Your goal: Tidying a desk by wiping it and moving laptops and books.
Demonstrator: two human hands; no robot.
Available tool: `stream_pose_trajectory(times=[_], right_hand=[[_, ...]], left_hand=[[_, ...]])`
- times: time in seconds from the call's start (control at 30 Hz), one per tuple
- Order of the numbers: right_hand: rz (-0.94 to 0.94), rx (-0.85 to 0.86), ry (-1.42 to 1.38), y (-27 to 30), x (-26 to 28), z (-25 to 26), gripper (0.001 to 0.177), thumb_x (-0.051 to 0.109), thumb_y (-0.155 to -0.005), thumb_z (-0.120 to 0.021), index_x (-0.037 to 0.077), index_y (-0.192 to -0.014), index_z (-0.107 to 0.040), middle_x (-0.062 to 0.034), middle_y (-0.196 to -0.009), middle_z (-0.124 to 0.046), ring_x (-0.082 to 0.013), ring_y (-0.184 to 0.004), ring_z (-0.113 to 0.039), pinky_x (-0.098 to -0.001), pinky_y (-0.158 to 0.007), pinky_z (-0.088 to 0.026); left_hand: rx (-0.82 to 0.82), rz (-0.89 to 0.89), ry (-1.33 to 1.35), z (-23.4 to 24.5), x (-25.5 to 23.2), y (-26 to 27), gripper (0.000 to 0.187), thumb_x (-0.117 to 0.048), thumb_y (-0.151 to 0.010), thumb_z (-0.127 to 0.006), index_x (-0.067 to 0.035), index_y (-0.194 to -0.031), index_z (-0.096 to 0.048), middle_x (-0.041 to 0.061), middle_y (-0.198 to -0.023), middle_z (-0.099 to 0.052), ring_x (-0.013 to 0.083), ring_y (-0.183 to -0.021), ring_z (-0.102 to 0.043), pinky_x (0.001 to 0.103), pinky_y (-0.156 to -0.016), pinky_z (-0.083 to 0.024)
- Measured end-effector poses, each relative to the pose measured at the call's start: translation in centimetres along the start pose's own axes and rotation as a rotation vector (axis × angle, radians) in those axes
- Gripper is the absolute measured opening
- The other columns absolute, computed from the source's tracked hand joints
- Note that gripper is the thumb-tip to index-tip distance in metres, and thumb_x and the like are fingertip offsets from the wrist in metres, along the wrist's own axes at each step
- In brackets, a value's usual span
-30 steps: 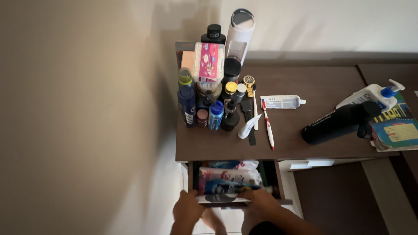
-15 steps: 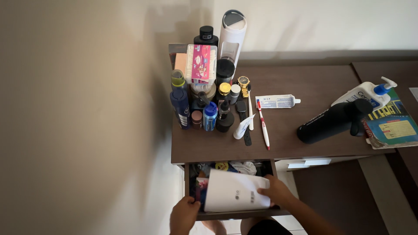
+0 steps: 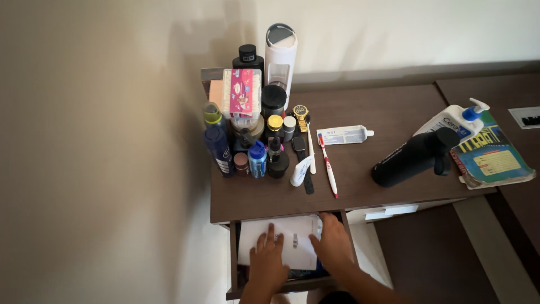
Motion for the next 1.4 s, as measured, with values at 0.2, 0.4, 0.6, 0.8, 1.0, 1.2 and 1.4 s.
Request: stream_pose_trajectory(times=[0.2,0.4,0.6,0.8,1.0,1.2,1.4], right_hand=[[0.668,0.134,0.383,2.4,-0.6,-4.4,0.076,0.029,-0.085,-0.078,0.016,-0.149,-0.041,-0.0135,-0.16,-0.026,-0.0324,-0.15,-0.025,-0.0505,-0.121,-0.027],[0.54,0.537,0.498,2.3,2.8,-2.4,0.119,0.085,-0.077,-0.058,0.019,-0.165,-0.014,-0.0151,-0.172,0.007,-0.0327,-0.16,0.005,-0.0623,-0.123,-0.006],[0.597,0.433,0.496,2.5,2.6,-2.0,0.135,0.086,-0.063,-0.073,0.012,-0.162,-0.019,-0.0207,-0.17,-0.001,-0.0381,-0.158,0.0,-0.065,-0.122,-0.006],[0.907,0.373,0.353,5.4,5.5,-1.8,0.12,0.062,-0.072,-0.088,0.014,-0.164,-0.027,-0.0196,-0.173,-0.008,-0.0417,-0.156,-0.008,-0.0612,-0.125,-0.011],[0.879,0.056,0.638,2.1,7.5,-1.4,0.107,0.022,-0.077,-0.078,0.015,-0.161,-0.012,-0.025,-0.169,0.001,-0.0461,-0.153,0.0,-0.068,-0.116,-0.003],[0.925,-0.105,0.528,0.6,7.9,-0.1,0.106,0.016,-0.07,-0.074,0.005,-0.159,-0.02,-0.0238,-0.163,-0.02,-0.0448,-0.151,-0.017,-0.059,-0.115,-0.015],[1.016,-0.199,0.553,-2.7,8.4,-0.4,0.078,0.015,-0.076,-0.068,0.0,-0.147,-0.039,-0.019,-0.139,-0.047,-0.0374,-0.125,-0.044,-0.0504,-0.105,-0.034]], left_hand=[[0.1,0.097,-0.067,1.7,-0.3,-1.3,0.093,-0.026,-0.086,-0.075,-0.023,-0.162,-0.022,0.005,-0.173,0.004,0.03,-0.158,-0.011,0.058,-0.123,-0.022],[-0.044,0.034,-0.101,1.2,2.7,-5.5,0.083,-0.028,-0.088,-0.07,-0.019,-0.161,-0.03,0.006,-0.172,-0.015,0.0262,-0.158,-0.017,0.057,-0.126,-0.02],[-0.113,-0.084,-0.061,3.4,1.9,-4.1,0.09,-0.02,-0.082,-0.072,-0.01,-0.16,-0.027,0.012,-0.168,-0.021,0.0312,-0.153,-0.019,0.057,-0.114,-0.023],[-0.356,-0.258,0.056,4.9,2.6,-1.3,0.026,-0.01,-0.086,-0.062,-0.01,-0.107,-0.077,0.012,-0.11,-0.073,0.0302,-0.106,-0.068,0.04,-0.097,-0.051],[-0.611,-0.352,0.098,7.5,4.9,1.0,0.028,0.002,-0.081,-0.057,-0.006,-0.101,-0.076,0.009,-0.111,-0.074,0.0294,-0.109,-0.063,0.042,-0.1,-0.045],[-0.721,-0.441,0.025,8.4,4.9,2.5,0.035,0.007,-0.077,-0.059,-0.002,-0.109,-0.071,0.01,-0.12,-0.065,0.0306,-0.12,-0.055,0.045,-0.102,-0.042],[-0.774,-0.457,0.001,9.3,5.0,2.1,0.051,0.015,-0.067,-0.056,0.002,-0.114,-0.068,0.018,-0.127,-0.059,0.0359,-0.123,-0.05,0.049,-0.104,-0.036]])
Point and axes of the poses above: each hand's wrist, its own y-axis away from the middle knuckle, its own z-axis out of the back of the hand, x = y × z, the point moved 5 cm from there along -y, towards the middle knuckle
